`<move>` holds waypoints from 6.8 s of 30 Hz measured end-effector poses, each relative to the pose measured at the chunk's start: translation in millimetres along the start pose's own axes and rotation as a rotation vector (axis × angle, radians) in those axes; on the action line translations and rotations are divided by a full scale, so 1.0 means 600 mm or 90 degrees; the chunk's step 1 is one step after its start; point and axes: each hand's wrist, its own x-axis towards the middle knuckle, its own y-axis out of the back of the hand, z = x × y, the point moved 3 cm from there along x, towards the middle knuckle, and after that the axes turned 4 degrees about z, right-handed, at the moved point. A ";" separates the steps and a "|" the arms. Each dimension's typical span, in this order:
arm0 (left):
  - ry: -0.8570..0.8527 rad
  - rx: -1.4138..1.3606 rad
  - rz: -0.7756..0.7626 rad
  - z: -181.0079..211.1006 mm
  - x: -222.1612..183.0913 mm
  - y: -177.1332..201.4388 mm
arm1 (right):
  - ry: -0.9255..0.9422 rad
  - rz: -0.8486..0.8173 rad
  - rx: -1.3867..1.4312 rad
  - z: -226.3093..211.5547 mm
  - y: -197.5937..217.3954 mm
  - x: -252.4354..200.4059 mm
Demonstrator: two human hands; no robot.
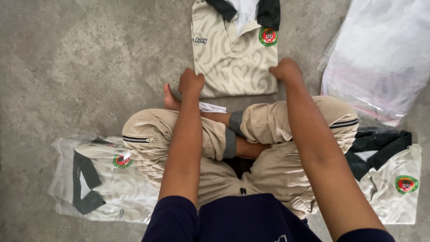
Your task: Folding a shirt and placing it into a clear plastic bag for packaging while sitting on the floor.
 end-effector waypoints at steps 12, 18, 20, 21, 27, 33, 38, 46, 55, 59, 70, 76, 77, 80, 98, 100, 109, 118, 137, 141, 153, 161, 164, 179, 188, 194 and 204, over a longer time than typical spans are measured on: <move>-0.372 -0.080 0.379 0.086 0.033 -0.062 | 0.026 0.076 0.034 0.071 0.105 0.048; -0.506 -0.088 -0.128 0.290 0.001 -0.279 | 0.028 0.131 0.098 0.221 0.174 0.056; -0.513 -0.001 -0.231 0.354 -0.086 -0.281 | 0.042 0.139 0.072 0.258 0.189 0.017; -0.497 0.084 -0.323 0.381 -0.131 -0.286 | 0.069 0.134 0.038 0.276 0.195 -0.001; -0.414 0.068 -0.217 0.498 -0.153 -0.467 | 0.130 0.233 -0.030 0.409 0.140 -0.017; -0.613 0.093 -0.322 0.536 -0.295 -0.504 | 0.085 0.336 -0.085 0.514 0.071 0.035; -0.518 0.195 -0.283 0.511 -0.256 -0.463 | 0.077 0.368 -0.030 0.537 0.068 0.026; -0.380 0.201 -0.253 0.478 -0.194 -0.473 | 0.199 0.522 0.108 0.522 0.081 0.029; -0.413 0.141 -0.243 0.465 -0.163 -0.494 | -0.066 0.723 0.034 0.629 0.109 0.022; -0.441 0.116 -0.267 0.464 -0.153 -0.510 | -0.235 0.647 0.151 0.680 0.104 0.022; -0.386 0.004 -0.276 0.455 -0.126 -0.537 | -0.350 0.571 0.261 0.746 0.056 0.046; -0.331 -0.072 -0.299 0.461 -0.144 -0.531 | -0.379 0.597 0.300 0.760 0.061 0.050; -0.323 -0.088 -0.298 0.459 -0.142 -0.531 | -0.367 0.632 0.336 0.762 0.062 0.050; -0.327 -0.090 -0.314 0.456 -0.138 -0.535 | -0.346 0.679 0.407 0.744 0.076 0.023; -0.303 -0.235 -0.033 0.283 0.052 -0.225 | 0.011 0.187 0.645 0.342 0.148 0.025; -0.270 -0.316 -0.036 0.235 0.067 -0.164 | 0.072 0.156 0.598 0.259 0.161 0.009; -0.125 -0.097 0.031 -0.049 0.101 0.040 | 0.302 0.038 0.484 -0.029 0.081 -0.017; -0.234 0.090 -0.062 -0.014 -0.042 0.118 | 0.271 0.083 0.638 -0.107 -0.066 -0.010; -0.026 -0.450 0.143 -0.057 0.048 0.058 | 0.198 0.096 0.691 -0.109 -0.048 -0.062; 0.061 -0.551 0.108 -0.044 0.027 0.068 | 0.115 0.057 0.622 -0.117 -0.023 -0.108; 0.196 -0.742 0.121 -0.064 0.067 0.048 | 0.108 -0.091 0.588 -0.109 -0.007 -0.118; 0.143 -0.484 0.051 -0.053 0.034 0.058 | 0.062 0.023 0.659 -0.094 -0.013 -0.095; 0.079 -0.377 0.116 -0.046 0.023 0.062 | 0.027 0.016 0.703 -0.100 -0.007 -0.102; -0.848 0.181 0.490 0.049 -0.047 -0.014 | 0.039 0.003 0.813 -0.099 -0.011 -0.097; -0.552 0.305 0.365 0.011 0.027 -0.034 | 0.070 -0.032 0.841 -0.098 -0.020 -0.092; -0.301 0.133 0.277 -0.037 0.080 -0.022 | 0.109 -0.009 0.851 -0.079 -0.048 -0.037; 0.013 -0.458 0.279 -0.067 0.070 0.011 | 0.080 0.081 0.887 -0.054 -0.063 0.007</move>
